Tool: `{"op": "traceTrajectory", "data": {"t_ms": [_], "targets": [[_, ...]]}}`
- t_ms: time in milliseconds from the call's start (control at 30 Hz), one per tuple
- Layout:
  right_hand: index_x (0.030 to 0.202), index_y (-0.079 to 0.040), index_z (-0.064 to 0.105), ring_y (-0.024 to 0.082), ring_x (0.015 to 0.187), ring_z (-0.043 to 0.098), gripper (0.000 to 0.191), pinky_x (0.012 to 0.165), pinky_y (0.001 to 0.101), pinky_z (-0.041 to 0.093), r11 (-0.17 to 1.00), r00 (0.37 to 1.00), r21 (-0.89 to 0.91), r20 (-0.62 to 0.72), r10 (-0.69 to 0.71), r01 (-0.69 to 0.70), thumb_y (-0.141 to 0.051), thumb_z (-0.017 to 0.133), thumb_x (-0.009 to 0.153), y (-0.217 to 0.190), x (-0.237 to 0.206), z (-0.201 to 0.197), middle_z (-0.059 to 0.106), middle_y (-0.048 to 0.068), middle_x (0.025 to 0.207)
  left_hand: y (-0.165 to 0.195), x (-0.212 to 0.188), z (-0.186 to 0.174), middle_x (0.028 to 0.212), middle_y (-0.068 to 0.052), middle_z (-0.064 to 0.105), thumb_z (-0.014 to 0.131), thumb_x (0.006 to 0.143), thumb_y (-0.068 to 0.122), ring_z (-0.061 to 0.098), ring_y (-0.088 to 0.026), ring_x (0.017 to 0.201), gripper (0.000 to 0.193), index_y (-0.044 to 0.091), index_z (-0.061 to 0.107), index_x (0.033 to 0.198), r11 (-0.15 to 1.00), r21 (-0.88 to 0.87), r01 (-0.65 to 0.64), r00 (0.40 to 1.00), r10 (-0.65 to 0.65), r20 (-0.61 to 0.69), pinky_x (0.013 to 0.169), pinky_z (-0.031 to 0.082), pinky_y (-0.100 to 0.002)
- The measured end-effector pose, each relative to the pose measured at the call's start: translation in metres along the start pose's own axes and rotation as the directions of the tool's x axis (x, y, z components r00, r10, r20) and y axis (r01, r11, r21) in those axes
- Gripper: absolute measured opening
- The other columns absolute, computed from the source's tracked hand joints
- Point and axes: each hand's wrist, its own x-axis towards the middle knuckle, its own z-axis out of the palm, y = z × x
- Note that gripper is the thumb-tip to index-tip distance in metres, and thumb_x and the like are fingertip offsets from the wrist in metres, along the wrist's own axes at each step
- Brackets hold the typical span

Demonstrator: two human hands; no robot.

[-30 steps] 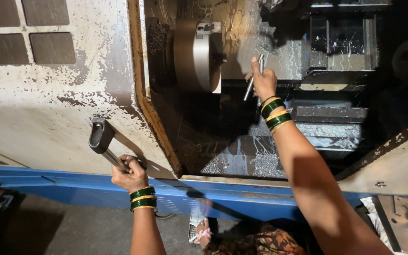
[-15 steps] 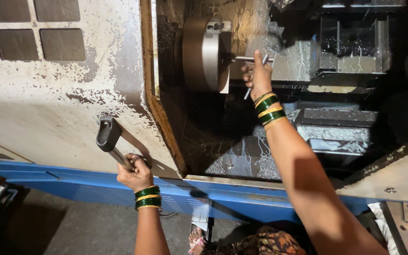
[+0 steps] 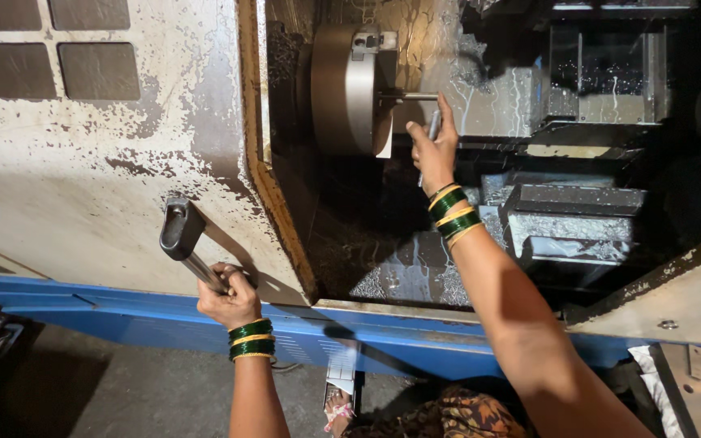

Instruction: The person operates a metal press machine to process cylindrical metal rods. They pick up rods from green crates, place them under the press, and pull a lever to activate the machine. Processed rods are placed back into the crates.

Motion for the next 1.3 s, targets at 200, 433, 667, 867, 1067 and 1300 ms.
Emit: {"op": "traceTrajectory", "data": {"t_ms": [200, 433, 667, 867, 1067, 1300], "targets": [[0.165, -0.026, 0.022, 0.003, 0.047, 0.039, 0.092, 0.038, 0.0200, 0.031, 0.999, 1.000, 0.026, 0.005, -0.021, 0.021, 0.006, 0.065, 0.090, 0.010, -0.006, 0.011, 0.045, -0.005, 0.073, -0.001, 0.001, -0.001, 0.071, -0.002, 0.062, 0.055, 0.091, 0.001, 0.054, -0.007, 0.059, 0.007, -0.003, 0.061, 0.093, 0.997, -0.072, 0.031, 0.999, -0.030, 0.009, 0.053, 0.042, -0.022], [0.165, -0.024, 0.024, 0.003, 0.050, 0.040, 0.093, 0.040, 0.0204, 0.033, 0.996, 0.997, 0.046, 0.017, -0.079, 0.078, 0.011, 0.064, 0.090, 0.014, -0.005, 0.010, 0.045, -0.006, 0.071, -0.002, 0.000, -0.001, 0.069, -0.002, 0.060, 0.053, 0.090, -0.001, 0.052, -0.007, 0.057, 0.008, -0.004, 0.061, 0.092, 0.998, -0.045, 0.039, 0.999, -0.038, 0.015, 0.052, 0.039, -0.022], [0.165, -0.020, 0.031, 0.004, 0.052, 0.038, 0.088, 0.043, 0.0213, 0.035, 0.988, 0.987, -0.013, 0.035, -0.154, 0.154, 0.012, 0.063, 0.089, 0.001, -0.006, 0.007, 0.043, -0.006, 0.071, 0.001, 0.002, 0.000, 0.072, -0.003, 0.064, 0.053, 0.090, -0.001, 0.057, -0.007, 0.059, 0.010, -0.003, 0.061, 0.095, 0.998, -0.055, -0.004, 1.000, 0.005, 0.024, 0.054, 0.045, -0.022], [0.167, -0.017, 0.030, 0.005, 0.065, 0.050, 0.091, 0.050, 0.0220, 0.043, 0.946, 0.951, -0.102, 0.060, -0.302, 0.307, 0.017, 0.064, 0.089, -0.017, -0.011, 0.008, 0.062, -0.004, 0.099, 0.016, 0.002, -0.002, 0.073, -0.005, 0.063, 0.054, 0.092, 0.001, 0.056, -0.010, 0.060, 0.008, -0.003, 0.061, 0.094, 0.999, -0.049, -0.013, 1.000, 0.014, 0.026, 0.055, 0.044, -0.024], [0.116, -0.006, 0.073, 0.008, 0.075, 0.062, 0.023, 0.069, 0.0274, 0.054, 0.790, 0.964, -0.553, 0.132, -0.232, 0.266, -0.003, 0.078, 0.094, -0.082, -0.031, -0.044, 0.073, 0.005, 0.085, 0.064, -0.006, -0.022, 0.070, -0.005, 0.060, 0.058, 0.093, 0.002, 0.056, -0.011, 0.059, 0.006, -0.002, 0.063, 0.092, 0.999, -0.007, -0.034, 0.999, 0.034, 0.037, 0.055, 0.044, -0.025], [0.107, -0.005, 0.077, 0.010, 0.096, 0.073, 0.019, 0.086, 0.0264, 0.056, 0.568, 0.750, -0.503, 0.309, -0.585, 0.651, -0.004, 0.073, 0.089, -0.281, -0.087, -0.132, 0.079, 0.008, 0.105, 0.156, -0.022, -0.068, 0.074, -0.004, 0.061, 0.055, 0.097, 0.000, 0.057, -0.011, 0.062, 0.007, 0.002, 0.061, 0.095, 0.983, -0.168, 0.079, 0.989, -0.056, 0.136, 0.057, 0.045, -0.026]]}}
